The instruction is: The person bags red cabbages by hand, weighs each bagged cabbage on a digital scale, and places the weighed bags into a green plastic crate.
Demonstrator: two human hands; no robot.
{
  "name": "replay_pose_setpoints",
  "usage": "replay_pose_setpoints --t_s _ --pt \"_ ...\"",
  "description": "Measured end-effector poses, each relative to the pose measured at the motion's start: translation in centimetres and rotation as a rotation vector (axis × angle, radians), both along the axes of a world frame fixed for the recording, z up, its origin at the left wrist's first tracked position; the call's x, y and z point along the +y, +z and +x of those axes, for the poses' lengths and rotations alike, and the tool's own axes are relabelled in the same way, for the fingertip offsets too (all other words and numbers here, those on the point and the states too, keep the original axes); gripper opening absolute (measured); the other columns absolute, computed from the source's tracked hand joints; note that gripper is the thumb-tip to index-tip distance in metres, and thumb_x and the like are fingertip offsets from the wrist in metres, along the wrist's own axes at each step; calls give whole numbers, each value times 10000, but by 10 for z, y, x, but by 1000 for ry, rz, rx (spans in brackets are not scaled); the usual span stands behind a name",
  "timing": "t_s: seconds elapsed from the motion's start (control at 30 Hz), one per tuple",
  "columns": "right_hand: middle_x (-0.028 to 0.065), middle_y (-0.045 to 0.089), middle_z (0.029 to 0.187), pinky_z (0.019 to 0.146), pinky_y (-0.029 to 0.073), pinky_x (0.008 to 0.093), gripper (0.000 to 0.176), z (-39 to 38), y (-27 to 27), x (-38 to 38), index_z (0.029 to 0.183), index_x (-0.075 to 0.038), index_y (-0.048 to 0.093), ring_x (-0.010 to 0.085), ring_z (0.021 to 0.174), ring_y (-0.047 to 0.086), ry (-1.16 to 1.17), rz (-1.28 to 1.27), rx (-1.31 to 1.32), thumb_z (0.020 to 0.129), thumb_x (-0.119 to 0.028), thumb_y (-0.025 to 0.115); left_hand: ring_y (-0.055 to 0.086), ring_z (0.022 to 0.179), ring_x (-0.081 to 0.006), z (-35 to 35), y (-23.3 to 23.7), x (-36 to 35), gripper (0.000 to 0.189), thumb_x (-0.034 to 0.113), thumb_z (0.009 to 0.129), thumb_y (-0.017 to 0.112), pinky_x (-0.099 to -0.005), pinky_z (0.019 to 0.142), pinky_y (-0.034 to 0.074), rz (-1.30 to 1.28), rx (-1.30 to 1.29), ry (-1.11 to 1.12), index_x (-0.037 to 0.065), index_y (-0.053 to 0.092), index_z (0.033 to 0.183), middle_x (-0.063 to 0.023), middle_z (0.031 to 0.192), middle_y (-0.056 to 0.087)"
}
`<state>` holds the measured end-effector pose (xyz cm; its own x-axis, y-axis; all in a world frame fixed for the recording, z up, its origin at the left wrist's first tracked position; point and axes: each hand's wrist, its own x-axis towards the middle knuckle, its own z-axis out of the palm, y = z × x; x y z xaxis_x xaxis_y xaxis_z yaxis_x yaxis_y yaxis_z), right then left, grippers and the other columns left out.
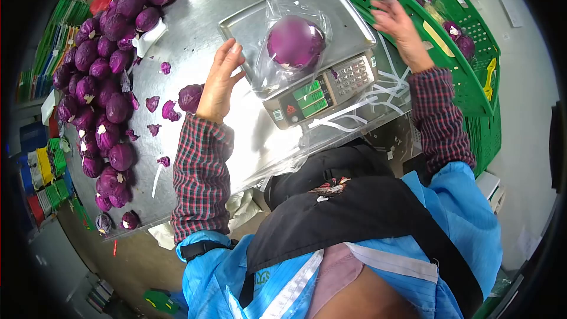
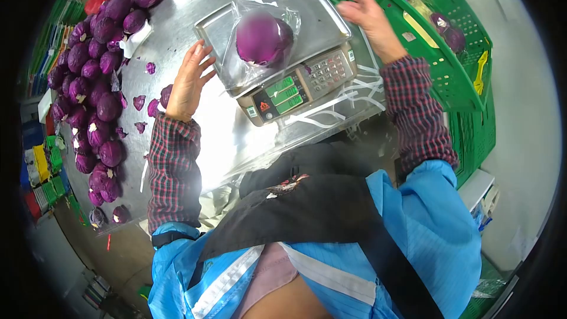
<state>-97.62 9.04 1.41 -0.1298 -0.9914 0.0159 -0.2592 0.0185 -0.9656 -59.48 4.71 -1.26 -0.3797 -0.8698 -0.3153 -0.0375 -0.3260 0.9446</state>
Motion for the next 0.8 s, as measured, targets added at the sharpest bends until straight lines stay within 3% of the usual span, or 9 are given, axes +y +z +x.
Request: replay_pose_setpoints --t_s 0.2,0.23,0.27,0.3,0.43,0.5,0.63,0.7,0.8 --pt "170 354 1427 1056 348 351 822 56 -65 -62 1404 -23 358 253 1268 417 270 180 -5 744 -306 759 408 1257 -250 -41 -35 -11 677 497 925 511 -422 1056 316 147 38 -39 74 337 1425 -118 1409 402" --pt "153 429 1370 1032 372 337 799 71 -58 -61 1381 -6 375 233 1231 451 342 174 4 738 -258 777 439 1235 -221 -55 -35 -17 616 463 938 503 -413 1046 332 192 120 -88 79 377 1404 -91 1377 454" --pt "123 513 1282 1004 397 326 747 78 -46 -60 1360 6 391 200 1175 493 644 255 -386 754 -212 769 472 1208 -205 -66 -28 -18 563 435 951 484 -408 1033 350 228 122 -64 89 404 1387 -73 1343 491" --pt "102 560 1212 975 420 308 743 82 -44 -57 1367 5 374 176 1127 520 627 326 -515 766 -196 762 504 1180 -190 -73 -23 -13 512 408 963 465 -403 1019 368 267 123 -43 100 431 1370 -55 1310 528" --pt "142 490 1323 984 444 328 1012 32 -24 -62 1449 -13 217 207 1191 497 714 417 -464 659 -108 844 521 1193 -222 -118 13 5 550 439 978 400 -433 1014 398 342 302 -30 80 394 1395 -85 1332 517" --pt "141 476 1345 994 444 340 952 -14 8 -62 1441 -29 263 222 1212 489 770 301 -516 685 -155 827 493 1238 -239 -158 37 11 613 480 972 397 -454 1023 402 322 427 -54 66 349 1422 -110 1367 489" --pt "145 470 1370 1010 451 407 820 -135 60 -69 1413 -44 358 251 1244 477 653 179 -641 762 -355 750 410 1310 -287 -243 74 -5 690 491 946 462 -466 1027 405 294 654 -187 91 256 1469 -137 1472 346" --pt "137 529 1297 958 476 350 600 -181 88 -48 1378 -72 421 202 1133 562 494 158 -650 863 -299 629 392 1297 -287 -281 66 -16 760 394 907 581 -460 1021 410 251 707 -394 111 191 1496 -142 1500 237" --pt "92 498 1363 1029 406 418 628 -297 -18 -44 1388 -113 433 239 1197 515 62 362 -771 909 -509 522 437 1244 -261 -332 75 -17 711 229 907 602 -393 987 422 226 540 -459 86 215 1485 -131 1471 292"
